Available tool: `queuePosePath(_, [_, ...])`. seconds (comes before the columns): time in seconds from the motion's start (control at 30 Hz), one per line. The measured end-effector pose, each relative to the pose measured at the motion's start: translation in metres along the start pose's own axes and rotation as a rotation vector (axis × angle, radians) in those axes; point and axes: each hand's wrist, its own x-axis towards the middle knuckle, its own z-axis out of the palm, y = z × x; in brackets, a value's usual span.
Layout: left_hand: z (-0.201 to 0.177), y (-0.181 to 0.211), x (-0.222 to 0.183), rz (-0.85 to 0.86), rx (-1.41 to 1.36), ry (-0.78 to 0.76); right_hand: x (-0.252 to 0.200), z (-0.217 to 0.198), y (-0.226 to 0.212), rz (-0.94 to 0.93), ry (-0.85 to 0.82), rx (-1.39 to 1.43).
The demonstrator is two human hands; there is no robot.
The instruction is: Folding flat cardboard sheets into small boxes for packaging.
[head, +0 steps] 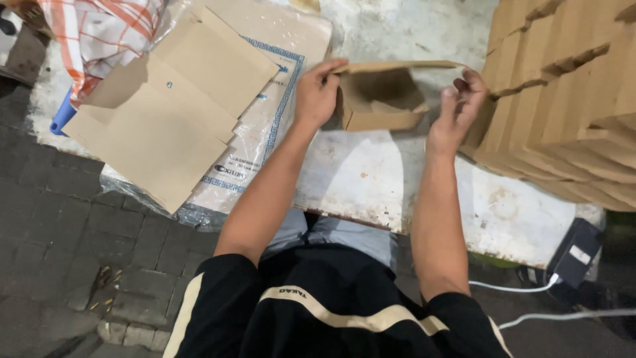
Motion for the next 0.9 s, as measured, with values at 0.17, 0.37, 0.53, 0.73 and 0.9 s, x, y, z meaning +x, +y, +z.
queuePosePath(0.17, [0.003, -0.003, -0.004, -0.027, 0.173, -0.235, -0.008, 0.0, 0.054, 0.606, -0.154, 0.391])
queuePosePath(0.37, [-0.005, 0.032, -0.02, 0.15, 0.094, -0.321, -0.01, 0.032, -0.002, 0.371, -0.282, 0.634])
queuePosePath(0.53, [0.013, -0.042, 0.0, 0.227, 0.039, -0.088, -0.028, 0.011, 0.059, 0.19, -0.159, 0.346])
queuePosePath(0.73, [0.003, 0.004, -0.01, 0.554, 0.428, 0.123, -0.025, 0.02, 0.031, 0.102, -0.116, 0.164])
queuePosePath(0.9, [0.026, 0.012, -0.01, 1.145, 0.207, 0.245, -0.032, 0.027, 0.029, -0.172, -0.018, 0.123])
